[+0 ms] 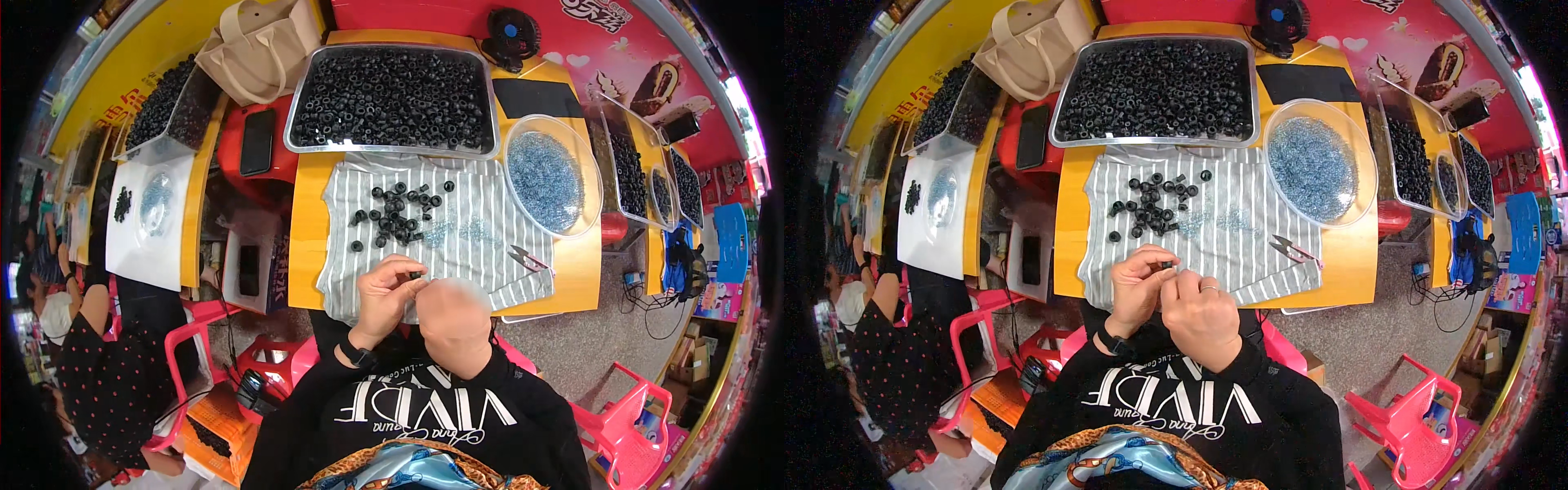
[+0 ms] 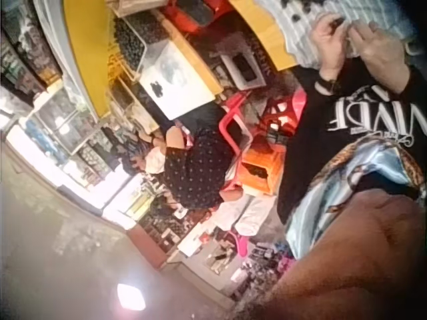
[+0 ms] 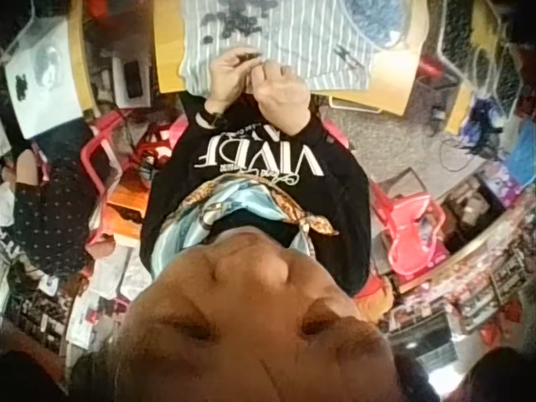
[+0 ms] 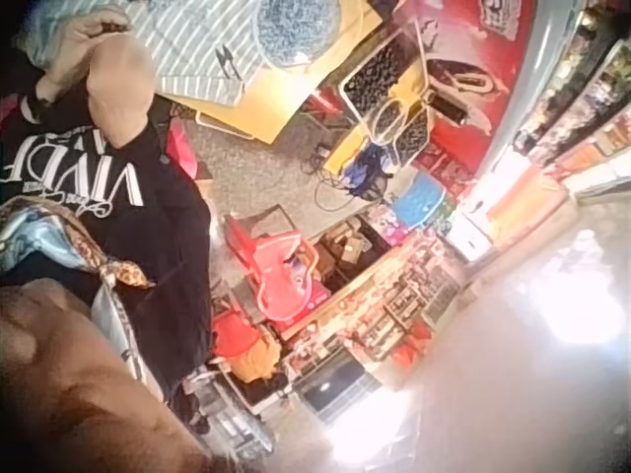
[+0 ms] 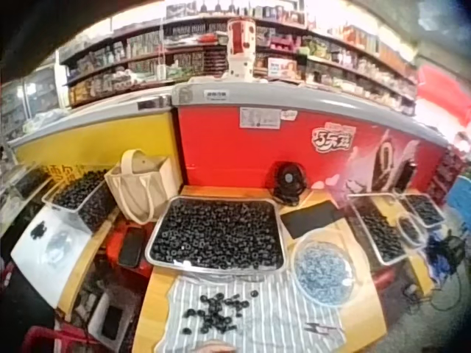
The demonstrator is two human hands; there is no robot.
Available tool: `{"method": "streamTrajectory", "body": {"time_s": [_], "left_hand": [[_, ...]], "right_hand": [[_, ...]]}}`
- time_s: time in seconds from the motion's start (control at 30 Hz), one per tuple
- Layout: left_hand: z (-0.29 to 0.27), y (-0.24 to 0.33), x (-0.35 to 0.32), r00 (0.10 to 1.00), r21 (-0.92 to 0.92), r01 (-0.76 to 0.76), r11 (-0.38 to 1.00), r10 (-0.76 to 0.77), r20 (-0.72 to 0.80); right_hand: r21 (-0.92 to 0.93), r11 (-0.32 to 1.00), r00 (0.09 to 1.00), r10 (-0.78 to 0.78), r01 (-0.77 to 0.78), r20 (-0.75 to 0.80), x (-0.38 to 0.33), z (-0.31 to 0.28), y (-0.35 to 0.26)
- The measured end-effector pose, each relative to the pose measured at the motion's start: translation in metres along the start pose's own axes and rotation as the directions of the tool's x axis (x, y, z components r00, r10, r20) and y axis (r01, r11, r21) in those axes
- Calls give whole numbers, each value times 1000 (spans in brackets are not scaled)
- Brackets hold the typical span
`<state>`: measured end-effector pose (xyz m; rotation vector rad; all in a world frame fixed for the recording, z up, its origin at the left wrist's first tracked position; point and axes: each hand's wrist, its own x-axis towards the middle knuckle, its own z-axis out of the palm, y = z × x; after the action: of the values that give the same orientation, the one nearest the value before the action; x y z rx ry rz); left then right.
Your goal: Sort and assemble small black and blue plastic components at a workstation.
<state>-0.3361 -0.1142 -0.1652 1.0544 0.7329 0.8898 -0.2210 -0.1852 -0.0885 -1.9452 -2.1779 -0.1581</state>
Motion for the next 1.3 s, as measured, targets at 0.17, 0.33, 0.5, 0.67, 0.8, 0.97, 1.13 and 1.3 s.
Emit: {"method": "streamTrajectory", "body": {"time_s": [0.17, 0.33, 0.5, 0.67, 0.8, 0.97, 1.13, 1.3], "left_hand": [[0, -3, 8, 998, 25, -56, 998, 55, 24], [-8, -1, 4, 998, -207, 56, 977, -49, 40], [-19, -1, 7, 974, -450, 166, 878, -77, 211], [-25, -2, 9, 956, -614, 251, 749, -92, 279], [-23, -1, 6, 938, -640, 314, 701, -126, 323], [-15, 5, 3, 917, -626, 358, 693, -133, 377], [-2, 12, -2, 906, -593, 407, 695, -223, 361], [-1, 11, -3, 897, -591, 426, 685, -236, 374]], "right_hand": [[-20, 999, 999, 49, -49, 24, 6, -1, -4], [241, 970, 1000, 26, -22, -13, 8, 3, 11], [413, 906, 992, 116, -90, -40, -6, 4, 37], [229, 970, 993, 102, -84, -65, -10, 20, 54], [103, 991, 990, 99, -88, -104, -9, 22, 57], [561, 828, 956, 181, -22, -230, 2, 10, 40], [786, 616, 963, 240, -52, -124, 4, 20, 28], [756, 654, 957, 219, 0, -190, 3, 23, 28]]}}
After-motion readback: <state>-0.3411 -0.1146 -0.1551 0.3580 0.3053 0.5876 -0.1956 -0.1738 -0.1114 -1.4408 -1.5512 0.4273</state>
